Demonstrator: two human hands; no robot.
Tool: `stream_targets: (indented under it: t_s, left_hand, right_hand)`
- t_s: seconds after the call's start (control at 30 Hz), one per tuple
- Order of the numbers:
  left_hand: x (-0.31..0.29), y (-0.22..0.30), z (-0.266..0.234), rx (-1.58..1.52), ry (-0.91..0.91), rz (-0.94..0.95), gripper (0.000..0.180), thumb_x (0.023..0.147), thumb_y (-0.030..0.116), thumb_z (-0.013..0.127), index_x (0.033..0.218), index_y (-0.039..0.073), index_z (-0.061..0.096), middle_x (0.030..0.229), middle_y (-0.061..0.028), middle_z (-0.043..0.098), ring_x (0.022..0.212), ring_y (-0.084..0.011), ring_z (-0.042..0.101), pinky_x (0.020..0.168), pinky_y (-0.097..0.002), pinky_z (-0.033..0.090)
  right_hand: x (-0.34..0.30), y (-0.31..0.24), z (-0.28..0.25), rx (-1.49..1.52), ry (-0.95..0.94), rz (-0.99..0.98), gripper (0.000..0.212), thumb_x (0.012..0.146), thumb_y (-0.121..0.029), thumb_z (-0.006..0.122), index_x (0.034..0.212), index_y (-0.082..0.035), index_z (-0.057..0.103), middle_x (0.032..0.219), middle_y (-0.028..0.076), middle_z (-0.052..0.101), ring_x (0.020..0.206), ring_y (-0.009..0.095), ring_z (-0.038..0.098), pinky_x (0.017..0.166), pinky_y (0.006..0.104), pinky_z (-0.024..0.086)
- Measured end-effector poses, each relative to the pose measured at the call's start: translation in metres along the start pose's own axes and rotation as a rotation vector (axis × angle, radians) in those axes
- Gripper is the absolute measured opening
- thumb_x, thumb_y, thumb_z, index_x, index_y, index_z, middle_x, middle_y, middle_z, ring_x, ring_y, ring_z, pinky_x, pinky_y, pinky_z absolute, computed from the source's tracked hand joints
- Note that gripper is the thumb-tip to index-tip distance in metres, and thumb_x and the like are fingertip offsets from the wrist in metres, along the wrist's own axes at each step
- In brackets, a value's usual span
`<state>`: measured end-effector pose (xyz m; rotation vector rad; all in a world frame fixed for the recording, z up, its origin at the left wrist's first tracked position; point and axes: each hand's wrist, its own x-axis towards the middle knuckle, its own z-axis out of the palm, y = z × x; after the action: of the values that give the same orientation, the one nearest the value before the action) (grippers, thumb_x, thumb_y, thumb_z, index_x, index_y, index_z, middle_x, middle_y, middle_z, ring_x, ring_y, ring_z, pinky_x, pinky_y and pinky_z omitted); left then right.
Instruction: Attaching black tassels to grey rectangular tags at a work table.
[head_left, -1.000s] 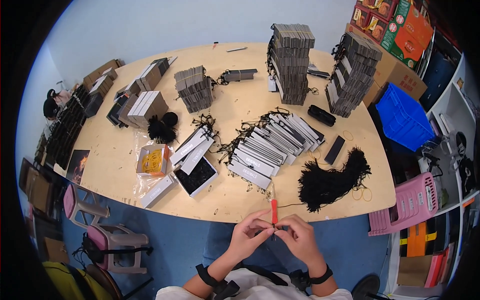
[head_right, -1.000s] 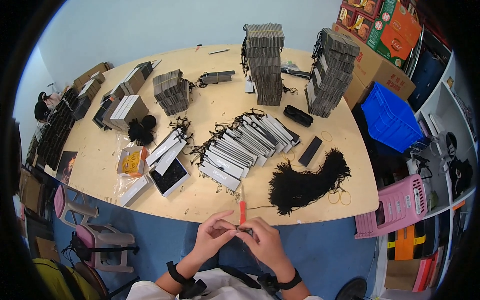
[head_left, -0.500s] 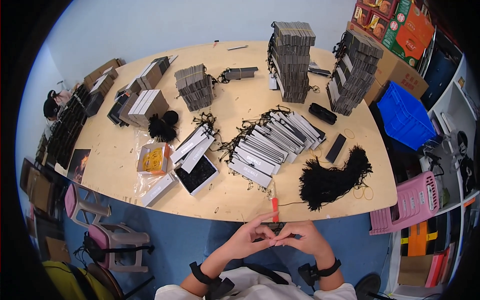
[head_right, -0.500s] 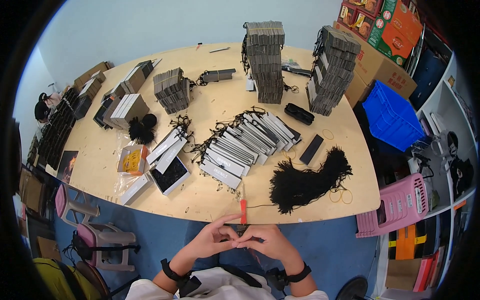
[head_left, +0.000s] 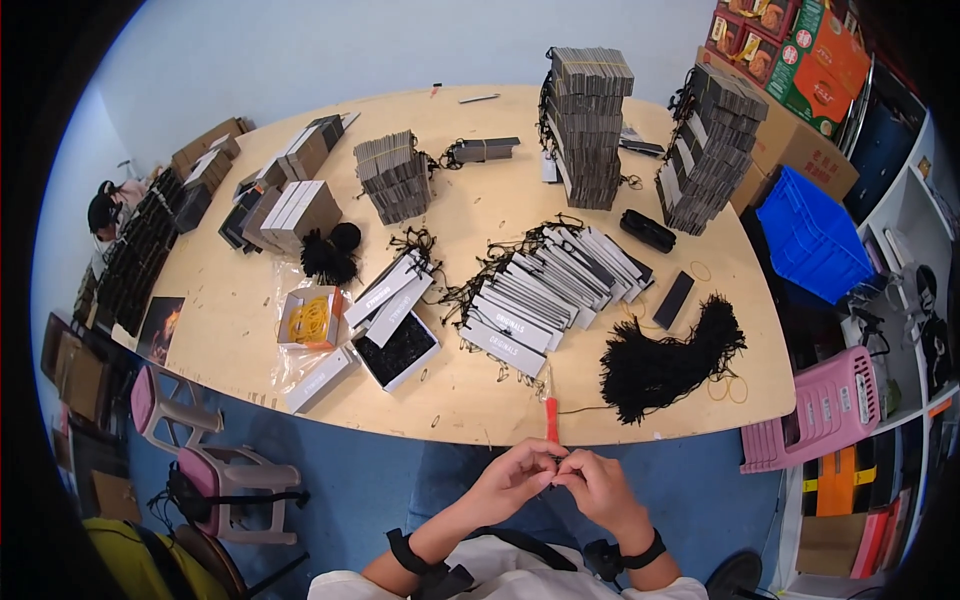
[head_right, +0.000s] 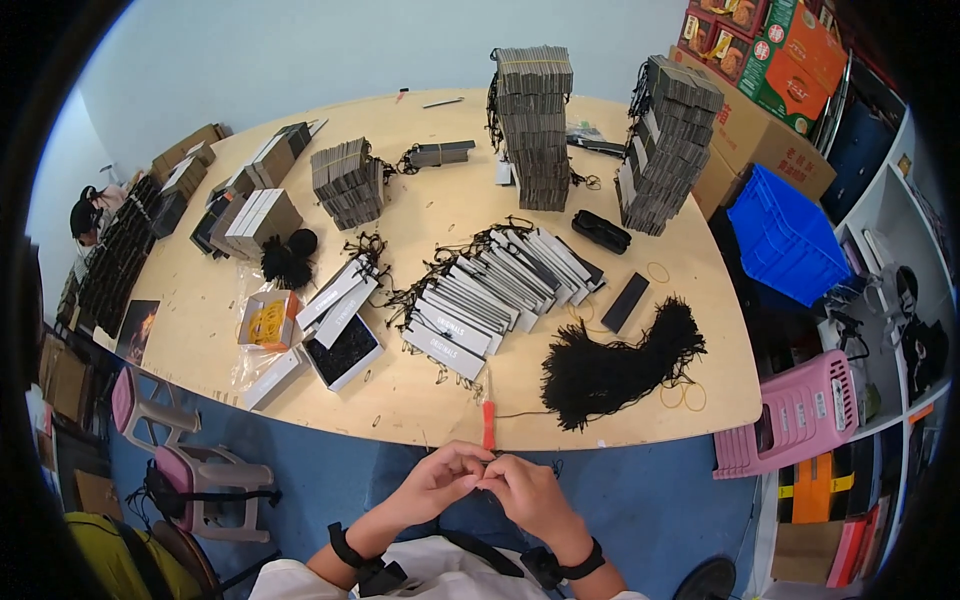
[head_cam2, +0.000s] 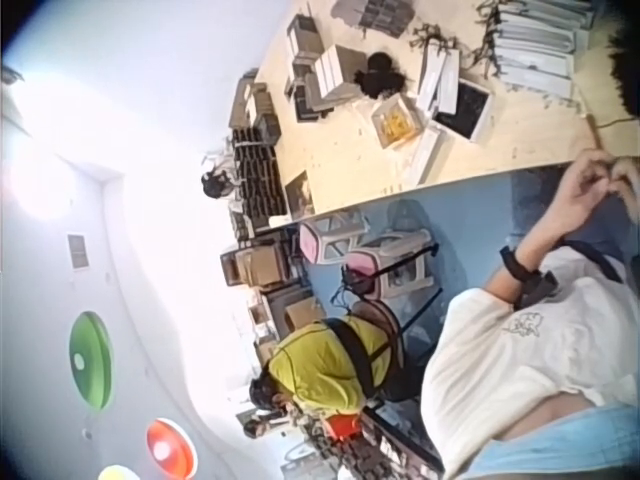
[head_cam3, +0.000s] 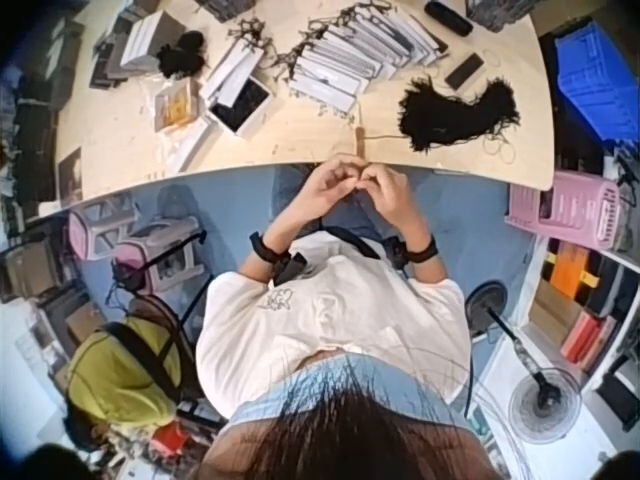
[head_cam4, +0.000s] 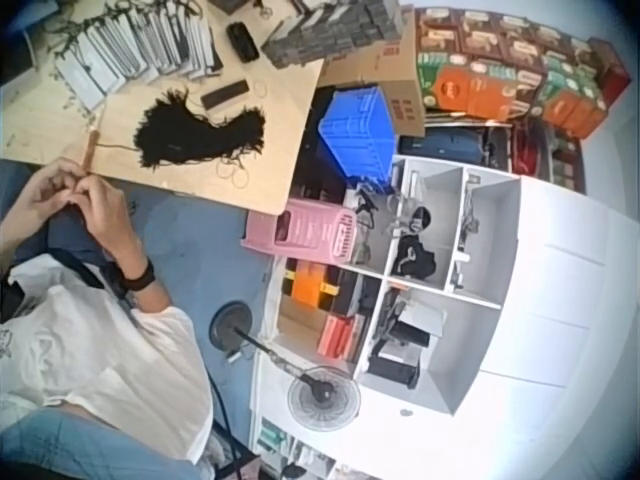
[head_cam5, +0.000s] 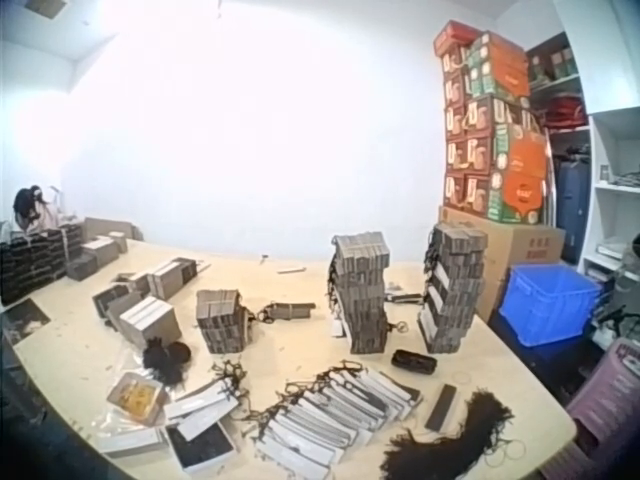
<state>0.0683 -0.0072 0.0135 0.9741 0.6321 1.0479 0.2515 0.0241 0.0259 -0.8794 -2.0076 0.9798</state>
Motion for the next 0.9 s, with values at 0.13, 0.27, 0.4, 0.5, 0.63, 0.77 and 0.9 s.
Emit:
stream_targets:
  t_s: [0.13, 0.27, 0.4, 0.5, 0.63, 0.77, 0.9]
  left_hand:
    - [0.000, -0.003, 0.007, -0.008, 0.060, 0.039, 0.026, 0.099, 0.003, 0.049, 0.125, 0.002, 0.048, 0.097, -0.0016, 0.054, 0.090, -0.0088, 0.050, 0.084, -0.0243, 0.041]
    - [-0.004, -0.001, 0.011, -0.033, 0.084, 0.058, 0.028, 0.099, 0.004, 0.048, 0.127, 0.001, 0.047, 0.100, -0.0029, 0.055, 0.089, -0.0095, 0.052, 0.082, -0.0245, 0.043]
    - [0.000, 0.022, 0.019, 0.437, 0.174, 0.074, 0.027, 0.094, 0.001, 0.057, 0.121, 0.003, 0.056, 0.097, -0.0060, 0.061, 0.080, -0.0120, 0.059, 0.072, -0.0247, 0.048]
    - [0.004, 0.024, 0.019, 0.748, 0.234, 0.247, 0.025, 0.088, -0.005, 0.061, 0.111, 0.004, 0.065, 0.095, -0.0091, 0.065, 0.078, -0.0165, 0.064, 0.069, -0.0268, 0.051]
    - [0.004, 0.024, 0.017, 0.848, 0.266, 0.311, 0.025, 0.084, -0.011, 0.060, 0.103, 0.003, 0.069, 0.096, -0.0125, 0.068, 0.082, -0.0228, 0.068, 0.070, -0.0295, 0.053]
    - [0.005, 0.028, 0.018, 0.865, 0.280, 0.325, 0.027, 0.085, -0.010, 0.058, 0.106, 0.003, 0.068, 0.096, -0.0125, 0.066, 0.083, -0.0239, 0.067, 0.070, -0.0307, 0.052]
    - [0.003, 0.040, 0.019, 0.960, 0.276, 0.348, 0.038, 0.089, -0.004, 0.055, 0.125, 0.007, 0.057, 0.105, -0.0134, 0.059, 0.079, -0.0279, 0.065, 0.065, -0.0335, 0.052]
  right_hand:
    - [-0.001, 0.000, 0.003, -0.136, 0.046, -0.100, 0.021, 0.082, -0.005, 0.071, 0.092, -0.003, 0.052, 0.076, 0.012, 0.062, 0.065, 0.030, 0.064, 0.055, 0.0356, 0.049]
    - [0.002, -0.001, 0.001, -0.174, 0.032, -0.134, 0.021, 0.082, -0.006, 0.070, 0.092, -0.003, 0.052, 0.077, 0.012, 0.063, 0.066, 0.031, 0.064, 0.055, 0.0360, 0.049]
    - [-0.002, 0.010, 0.002, -0.102, 0.036, -0.079, 0.019, 0.083, -0.005, 0.069, 0.092, -0.002, 0.053, 0.078, 0.013, 0.064, 0.065, 0.031, 0.064, 0.056, 0.0356, 0.050]
    - [-0.008, 0.015, 0.006, -0.007, 0.070, 0.030, 0.016, 0.085, -0.004, 0.068, 0.092, -0.001, 0.053, 0.076, 0.014, 0.064, 0.065, 0.030, 0.065, 0.056, 0.0343, 0.050]
    - [-0.012, 0.016, 0.010, 0.083, 0.119, 0.072, 0.012, 0.088, -0.003, 0.064, 0.093, 0.000, 0.054, 0.074, 0.013, 0.065, 0.064, 0.025, 0.066, 0.058, 0.0312, 0.051]
    - [-0.012, 0.011, 0.007, 0.192, 0.140, 0.133, 0.007, 0.091, -0.002, 0.060, 0.093, 0.001, 0.054, 0.074, 0.011, 0.066, 0.063, 0.018, 0.065, 0.058, 0.0275, 0.050]
    - [-0.010, 0.009, 0.005, 0.190, 0.132, 0.140, 0.006, 0.092, -0.002, 0.059, 0.093, 0.001, 0.053, 0.073, 0.011, 0.066, 0.063, 0.016, 0.064, 0.059, 0.0261, 0.049]
